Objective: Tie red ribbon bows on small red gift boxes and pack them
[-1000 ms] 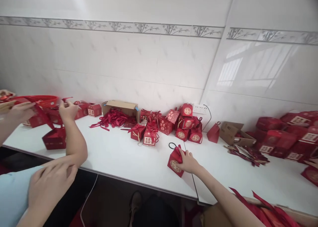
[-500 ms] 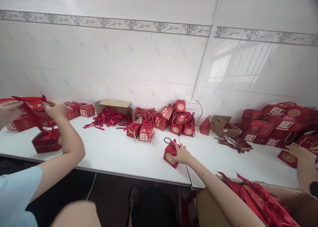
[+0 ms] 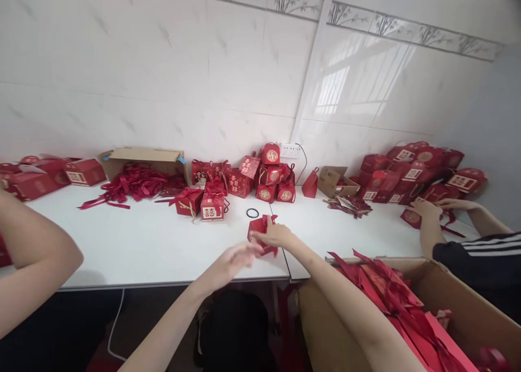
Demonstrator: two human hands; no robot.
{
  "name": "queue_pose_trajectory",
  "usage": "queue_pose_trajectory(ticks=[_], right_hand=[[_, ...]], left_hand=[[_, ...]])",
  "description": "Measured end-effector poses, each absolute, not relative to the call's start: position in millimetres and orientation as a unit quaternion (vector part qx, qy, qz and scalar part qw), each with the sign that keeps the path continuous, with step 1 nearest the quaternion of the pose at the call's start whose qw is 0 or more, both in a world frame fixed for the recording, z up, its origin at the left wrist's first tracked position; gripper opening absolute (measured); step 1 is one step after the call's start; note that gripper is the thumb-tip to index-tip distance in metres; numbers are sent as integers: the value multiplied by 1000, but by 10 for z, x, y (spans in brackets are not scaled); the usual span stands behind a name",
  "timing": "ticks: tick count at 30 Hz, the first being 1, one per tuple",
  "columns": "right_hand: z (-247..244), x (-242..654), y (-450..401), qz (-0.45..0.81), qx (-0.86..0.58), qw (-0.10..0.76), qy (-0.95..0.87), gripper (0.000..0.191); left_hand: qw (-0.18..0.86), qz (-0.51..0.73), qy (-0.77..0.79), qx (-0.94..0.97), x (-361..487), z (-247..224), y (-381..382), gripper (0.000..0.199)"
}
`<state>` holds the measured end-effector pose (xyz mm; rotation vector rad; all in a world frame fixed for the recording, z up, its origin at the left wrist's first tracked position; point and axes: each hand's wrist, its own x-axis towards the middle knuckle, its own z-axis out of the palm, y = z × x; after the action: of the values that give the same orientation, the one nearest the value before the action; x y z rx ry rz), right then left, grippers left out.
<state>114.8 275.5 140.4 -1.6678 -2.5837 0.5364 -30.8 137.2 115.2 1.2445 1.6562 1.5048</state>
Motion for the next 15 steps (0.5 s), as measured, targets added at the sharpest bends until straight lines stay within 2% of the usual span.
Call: queue_pose_trajectory(ticks=[3,7,11,15], right_hand=[[1573,1284,2901,239,-536,54,-807,81],[1480,1411,3068,217,-525,140,-811,58],[1210,1401,3064,273,-454,127,-838,38],[1121,1383,3022,286,-428,122,-849,32]], left_hand=[[313,541,623,470,-204,1016,1646,47],[291,556,617,474,-197,744,1950,51],[346,545,551,529,-301,637,2198,67],[400,517,516,553,-348,617,2251,69]])
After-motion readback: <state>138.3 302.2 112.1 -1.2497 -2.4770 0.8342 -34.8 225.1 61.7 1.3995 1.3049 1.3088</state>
